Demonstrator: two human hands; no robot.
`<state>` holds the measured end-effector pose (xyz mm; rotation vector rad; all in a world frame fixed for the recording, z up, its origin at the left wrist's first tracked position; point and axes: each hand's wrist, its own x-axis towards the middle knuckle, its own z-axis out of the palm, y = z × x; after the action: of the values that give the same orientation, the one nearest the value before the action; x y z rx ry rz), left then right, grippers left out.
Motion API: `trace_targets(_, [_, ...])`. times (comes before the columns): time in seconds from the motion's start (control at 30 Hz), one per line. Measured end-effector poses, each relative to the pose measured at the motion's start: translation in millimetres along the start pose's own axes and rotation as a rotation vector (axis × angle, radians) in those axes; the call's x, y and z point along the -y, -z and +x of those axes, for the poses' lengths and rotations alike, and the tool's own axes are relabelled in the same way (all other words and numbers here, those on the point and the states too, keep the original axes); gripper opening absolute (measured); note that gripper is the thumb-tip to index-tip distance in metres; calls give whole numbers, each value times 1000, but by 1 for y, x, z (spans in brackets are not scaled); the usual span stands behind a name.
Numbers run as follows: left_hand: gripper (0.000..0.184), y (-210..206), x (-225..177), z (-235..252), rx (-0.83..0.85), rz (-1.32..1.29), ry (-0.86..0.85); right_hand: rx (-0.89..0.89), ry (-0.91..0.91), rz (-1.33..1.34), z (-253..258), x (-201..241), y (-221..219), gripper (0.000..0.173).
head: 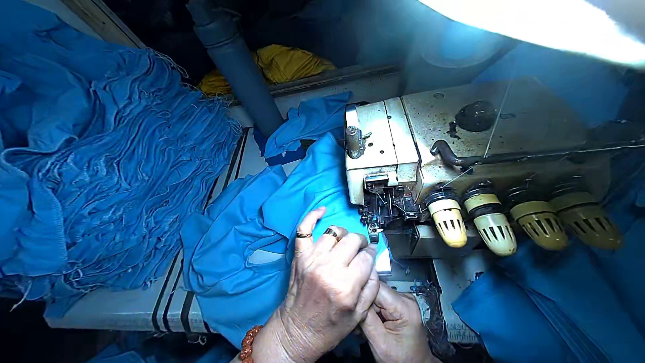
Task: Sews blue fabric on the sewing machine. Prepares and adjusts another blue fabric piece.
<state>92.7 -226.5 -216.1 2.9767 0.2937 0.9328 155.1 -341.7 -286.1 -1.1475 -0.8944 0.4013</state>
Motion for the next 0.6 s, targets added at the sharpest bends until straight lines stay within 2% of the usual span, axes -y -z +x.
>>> trace_targets(0.13, [20,-6,12,5,-39,3,108,65,99,-136,5,0,-6,17])
trace_targets(0.33, [16,4,20,-3,-13,0,429,237,85,-170,6,14,5,18])
trace_targets(0.43, [12,19,5,-28,-36,-165,494,232,68,-175,11,19,16,38])
trace_targets(0.5, [10,34,-21,-37,69,-411,519,294,85,-167,15,15,25,46])
trace_targets(0.57, [9,44,-41,-39,252,-632,500,284,93,-129,17,13,39,30])
trace_targets(0.6, [11,47,-45,-38,336,-683,454,216,89,-170,19,13,50,21])
